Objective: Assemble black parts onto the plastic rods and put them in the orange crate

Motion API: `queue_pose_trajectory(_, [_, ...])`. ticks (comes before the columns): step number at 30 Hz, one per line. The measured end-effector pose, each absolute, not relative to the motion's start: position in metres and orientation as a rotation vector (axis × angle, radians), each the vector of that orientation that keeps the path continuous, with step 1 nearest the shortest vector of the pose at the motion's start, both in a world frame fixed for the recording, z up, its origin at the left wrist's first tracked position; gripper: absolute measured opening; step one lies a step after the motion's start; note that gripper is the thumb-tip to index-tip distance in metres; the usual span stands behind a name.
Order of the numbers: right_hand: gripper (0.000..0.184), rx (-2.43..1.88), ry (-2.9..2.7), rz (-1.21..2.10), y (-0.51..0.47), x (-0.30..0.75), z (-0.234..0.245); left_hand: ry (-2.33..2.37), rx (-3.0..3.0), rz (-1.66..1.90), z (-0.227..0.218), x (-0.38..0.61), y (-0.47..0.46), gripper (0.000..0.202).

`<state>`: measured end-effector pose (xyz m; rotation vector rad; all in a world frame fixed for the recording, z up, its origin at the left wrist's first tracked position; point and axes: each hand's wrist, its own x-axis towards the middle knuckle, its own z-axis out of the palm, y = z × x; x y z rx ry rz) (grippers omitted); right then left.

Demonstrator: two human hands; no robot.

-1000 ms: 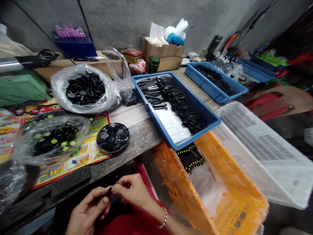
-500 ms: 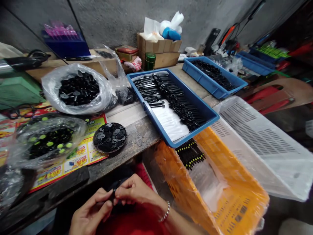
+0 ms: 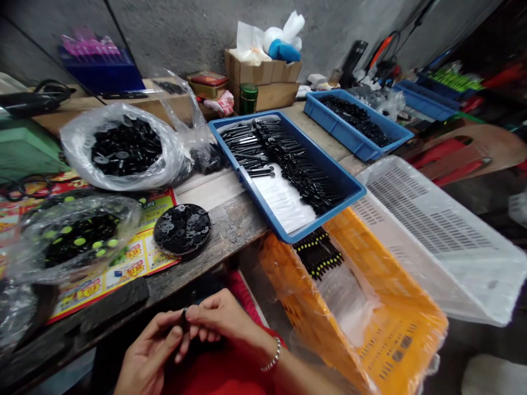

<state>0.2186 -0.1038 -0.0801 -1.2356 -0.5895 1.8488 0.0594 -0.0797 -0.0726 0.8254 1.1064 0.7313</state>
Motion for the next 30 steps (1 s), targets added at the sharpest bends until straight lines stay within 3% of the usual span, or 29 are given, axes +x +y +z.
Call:
queue_pose_trajectory(5, [0.047, -1.359, -0.628, 1.579, -0.105, 0.217, -0.078, 1.113, 0.792, 0.643, -0.063, 0.062, -0.077, 0.042])
queue_pose_trajectory(11, [0.042, -1.322, -0.516, 1.504, -0.105, 0.218, -0.074, 1.101, 0.819, 0.565, -0.068, 0.061, -0.074, 0.039])
queue_pose_trajectory(22, [0.038, -1.364, -0.448, 1.444, -0.119, 0.202, -0.077, 1.213, 1.177, 0.605, -0.061, 0.052, -0.071, 0.015])
queue_pose_trajectory(30, [0.051, -1.416, -0.559, 1.405, -0.128, 0.188, -0.080, 1.202, 1.021, 0.652, -0.061, 0.054, -0.077, 0.018])
